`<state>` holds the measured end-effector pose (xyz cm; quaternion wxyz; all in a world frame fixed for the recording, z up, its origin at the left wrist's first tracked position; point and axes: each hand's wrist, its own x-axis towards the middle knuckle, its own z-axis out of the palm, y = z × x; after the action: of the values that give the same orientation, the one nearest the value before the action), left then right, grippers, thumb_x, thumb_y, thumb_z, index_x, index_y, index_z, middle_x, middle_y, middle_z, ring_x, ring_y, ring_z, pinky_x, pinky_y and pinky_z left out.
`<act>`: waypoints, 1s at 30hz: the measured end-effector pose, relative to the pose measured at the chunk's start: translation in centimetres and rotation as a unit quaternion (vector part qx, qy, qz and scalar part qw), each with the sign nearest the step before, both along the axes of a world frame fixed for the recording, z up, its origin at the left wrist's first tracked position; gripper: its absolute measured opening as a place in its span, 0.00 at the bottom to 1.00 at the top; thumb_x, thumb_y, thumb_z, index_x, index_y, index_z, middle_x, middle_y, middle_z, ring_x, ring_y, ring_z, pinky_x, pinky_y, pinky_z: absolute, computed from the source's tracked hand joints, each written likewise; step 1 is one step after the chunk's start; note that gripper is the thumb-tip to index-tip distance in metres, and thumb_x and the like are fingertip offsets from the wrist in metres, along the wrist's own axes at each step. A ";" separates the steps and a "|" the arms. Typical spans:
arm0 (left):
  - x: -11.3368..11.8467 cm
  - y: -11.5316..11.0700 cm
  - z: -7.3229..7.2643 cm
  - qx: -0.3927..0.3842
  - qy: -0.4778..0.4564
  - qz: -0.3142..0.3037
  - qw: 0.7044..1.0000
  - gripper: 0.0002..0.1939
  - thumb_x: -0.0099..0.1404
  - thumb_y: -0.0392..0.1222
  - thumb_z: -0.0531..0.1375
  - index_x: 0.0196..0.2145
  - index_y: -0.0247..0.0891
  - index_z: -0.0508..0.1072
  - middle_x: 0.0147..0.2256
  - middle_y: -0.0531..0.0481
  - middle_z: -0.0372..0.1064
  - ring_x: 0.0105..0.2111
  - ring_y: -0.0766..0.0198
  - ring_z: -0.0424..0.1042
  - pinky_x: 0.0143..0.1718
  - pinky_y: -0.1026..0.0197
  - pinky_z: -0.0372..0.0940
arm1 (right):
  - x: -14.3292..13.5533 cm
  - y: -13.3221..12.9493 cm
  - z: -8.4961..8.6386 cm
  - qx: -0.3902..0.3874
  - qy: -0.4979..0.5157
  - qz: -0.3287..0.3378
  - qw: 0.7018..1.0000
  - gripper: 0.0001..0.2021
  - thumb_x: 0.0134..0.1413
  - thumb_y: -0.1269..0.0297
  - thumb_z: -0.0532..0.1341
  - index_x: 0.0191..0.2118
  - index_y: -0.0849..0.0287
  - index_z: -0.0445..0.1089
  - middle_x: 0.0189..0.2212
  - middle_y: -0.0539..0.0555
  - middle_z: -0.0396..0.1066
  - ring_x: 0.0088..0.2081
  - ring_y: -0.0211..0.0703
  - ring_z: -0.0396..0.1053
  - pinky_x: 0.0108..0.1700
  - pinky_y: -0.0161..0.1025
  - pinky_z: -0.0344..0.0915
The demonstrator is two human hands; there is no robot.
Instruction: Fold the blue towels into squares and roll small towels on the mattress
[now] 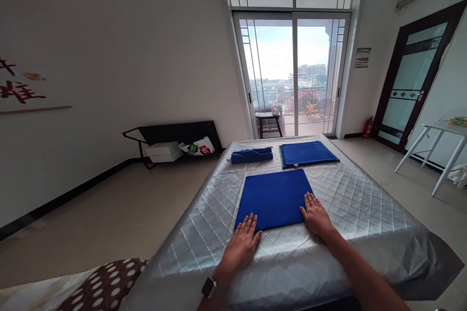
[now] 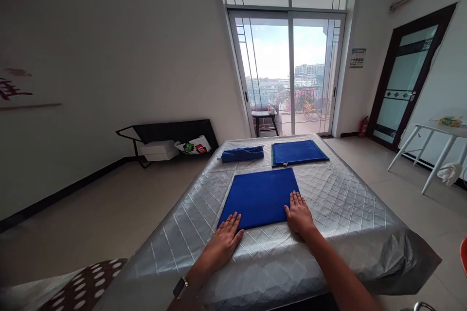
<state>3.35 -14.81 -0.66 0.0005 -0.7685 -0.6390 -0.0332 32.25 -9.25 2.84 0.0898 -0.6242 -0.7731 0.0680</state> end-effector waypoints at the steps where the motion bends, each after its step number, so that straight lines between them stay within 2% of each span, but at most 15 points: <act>1: -0.5 -0.4 0.0 0.002 -0.006 0.000 1.000 0.30 0.73 0.48 0.42 0.68 0.32 0.56 0.69 0.39 0.49 0.69 0.51 0.49 0.67 0.46 0.51 | 0.0 0.0 0.0 0.000 -0.001 0.000 1.000 0.32 0.70 0.56 0.41 0.71 0.74 0.45 0.71 0.64 0.41 0.72 0.47 0.38 0.70 0.46 0.40; 4: -0.9 -1.4 1.1 0.014 -0.035 0.005 0.999 0.27 0.73 0.48 0.46 0.65 0.38 0.62 0.67 0.42 0.55 0.67 0.51 0.55 0.64 0.46 0.56 | 0.2 0.0 0.2 -0.012 -0.008 -0.001 1.000 0.32 0.70 0.54 0.40 0.71 0.72 0.45 0.71 0.62 0.40 0.72 0.47 0.38 0.70 0.46 0.40; 8: -0.4 -2.2 4.2 0.011 -0.069 0.020 0.997 0.20 0.71 0.44 0.50 0.55 0.46 0.74 0.60 0.47 0.68 0.60 0.54 0.66 0.59 0.51 0.62 | 0.2 0.1 0.3 -0.027 -0.026 -0.013 0.999 0.32 0.70 0.55 0.40 0.71 0.69 0.44 0.72 0.60 0.39 0.72 0.47 0.37 0.70 0.47 0.39; 11: 0.3 -2.6 5.9 -0.003 -0.082 0.022 0.996 0.15 0.69 0.43 0.54 0.48 0.45 0.77 0.55 0.48 0.73 0.53 0.57 0.71 0.56 0.54 0.64 | 0.2 0.1 0.0 -0.026 -0.029 -0.019 0.999 0.32 0.70 0.55 0.40 0.72 0.67 0.43 0.72 0.60 0.39 0.72 0.46 0.36 0.70 0.49 0.40; 14: 0.8 -2.7 6.5 -0.002 -0.084 0.030 0.996 0.12 0.69 0.43 0.54 0.44 0.43 0.77 0.50 0.48 0.74 0.50 0.58 0.72 0.51 0.56 0.66 | 0.4 0.0 0.0 -0.038 -0.030 -0.022 0.999 0.32 0.70 0.54 0.39 0.72 0.67 0.42 0.72 0.59 0.38 0.72 0.46 0.36 0.70 0.49 0.41; 18: 1.3 -2.6 6.2 0.003 -0.072 0.043 0.996 0.11 0.70 0.41 0.53 0.39 0.42 0.76 0.44 0.48 0.74 0.46 0.60 0.73 0.47 0.59 0.66 | 0.6 0.0 0.9 -0.074 -0.044 -0.022 0.996 0.33 0.69 0.54 0.39 0.72 0.69 0.42 0.72 0.60 0.38 0.72 0.47 0.37 0.70 0.48 0.39; 22: 1.6 -2.5 5.2 0.034 -0.045 0.056 0.997 0.13 0.71 0.40 0.51 0.39 0.42 0.76 0.41 0.47 0.73 0.45 0.57 0.73 0.47 0.57 0.66 | 0.5 1.2 2.8 -0.094 -0.070 -0.006 0.993 0.32 0.69 0.53 0.40 0.71 0.67 0.46 0.71 0.61 0.43 0.71 0.48 0.41 0.70 0.48 0.39; 26: 1.1 -2.2 3.3 0.076 -0.036 0.051 0.995 0.15 0.71 0.41 0.49 0.40 0.46 0.76 0.41 0.48 0.74 0.44 0.57 0.73 0.48 0.55 0.68 | -0.6 3.8 4.3 -0.046 -0.048 0.013 0.998 0.31 0.70 0.55 0.41 0.71 0.67 0.48 0.70 0.61 0.45 0.71 0.48 0.41 0.70 0.47 0.39; 30: -0.6 -1.4 1.0 0.083 -0.053 0.037 0.994 0.14 0.69 0.44 0.51 0.39 0.49 0.77 0.41 0.48 0.76 0.44 0.56 0.75 0.47 0.55 0.70 | -1.5 5.8 3.4 -0.035 -0.008 -0.014 0.999 0.31 0.70 0.57 0.40 0.71 0.70 0.46 0.71 0.62 0.41 0.72 0.48 0.38 0.70 0.47 0.39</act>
<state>2.74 -16.18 0.35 0.0322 -0.7390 -0.6609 -0.1268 30.75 -3.43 6.27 0.0627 -0.6380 -0.7623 0.0888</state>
